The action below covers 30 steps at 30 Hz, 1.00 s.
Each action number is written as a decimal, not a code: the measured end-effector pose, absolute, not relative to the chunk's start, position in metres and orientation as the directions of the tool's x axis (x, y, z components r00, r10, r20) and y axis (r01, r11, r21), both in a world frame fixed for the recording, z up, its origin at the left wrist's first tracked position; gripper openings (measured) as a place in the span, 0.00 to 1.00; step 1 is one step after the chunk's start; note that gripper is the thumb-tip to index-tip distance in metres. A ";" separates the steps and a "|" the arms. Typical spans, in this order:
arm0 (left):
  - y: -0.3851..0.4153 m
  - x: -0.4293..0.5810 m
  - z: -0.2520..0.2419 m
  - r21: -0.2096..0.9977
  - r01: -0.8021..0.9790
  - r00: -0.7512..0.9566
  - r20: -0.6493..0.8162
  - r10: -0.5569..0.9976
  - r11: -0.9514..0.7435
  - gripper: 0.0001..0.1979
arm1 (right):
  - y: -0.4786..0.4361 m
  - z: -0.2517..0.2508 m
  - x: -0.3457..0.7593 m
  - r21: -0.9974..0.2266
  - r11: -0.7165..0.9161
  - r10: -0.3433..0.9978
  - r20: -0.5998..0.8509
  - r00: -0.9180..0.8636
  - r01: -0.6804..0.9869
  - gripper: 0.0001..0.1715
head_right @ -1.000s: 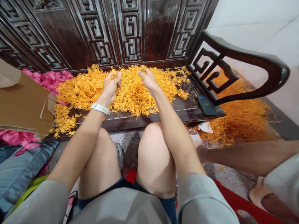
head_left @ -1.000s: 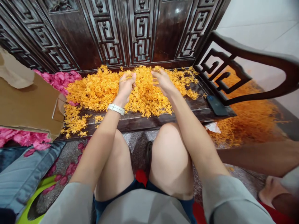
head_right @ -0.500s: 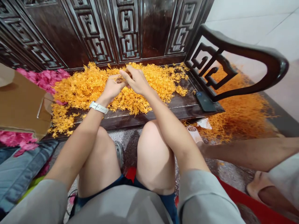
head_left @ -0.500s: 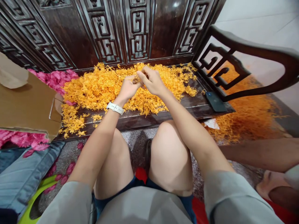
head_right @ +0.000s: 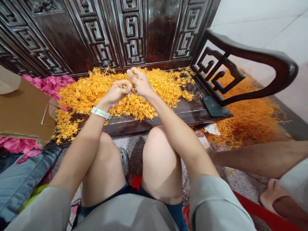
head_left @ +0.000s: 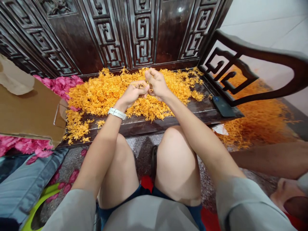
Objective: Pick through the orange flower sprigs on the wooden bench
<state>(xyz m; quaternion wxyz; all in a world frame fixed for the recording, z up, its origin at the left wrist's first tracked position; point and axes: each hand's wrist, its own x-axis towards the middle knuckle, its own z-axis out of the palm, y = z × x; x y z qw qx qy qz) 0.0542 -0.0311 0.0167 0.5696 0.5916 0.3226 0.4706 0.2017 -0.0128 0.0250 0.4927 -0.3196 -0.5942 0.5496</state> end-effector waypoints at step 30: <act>-0.034 0.087 0.002 0.909 -0.414 0.225 0.061 0.972 0.039 0.14 | -0.001 0.029 0.208 -0.958 -0.131 0.941 -0.040 -0.336 -0.253 0.34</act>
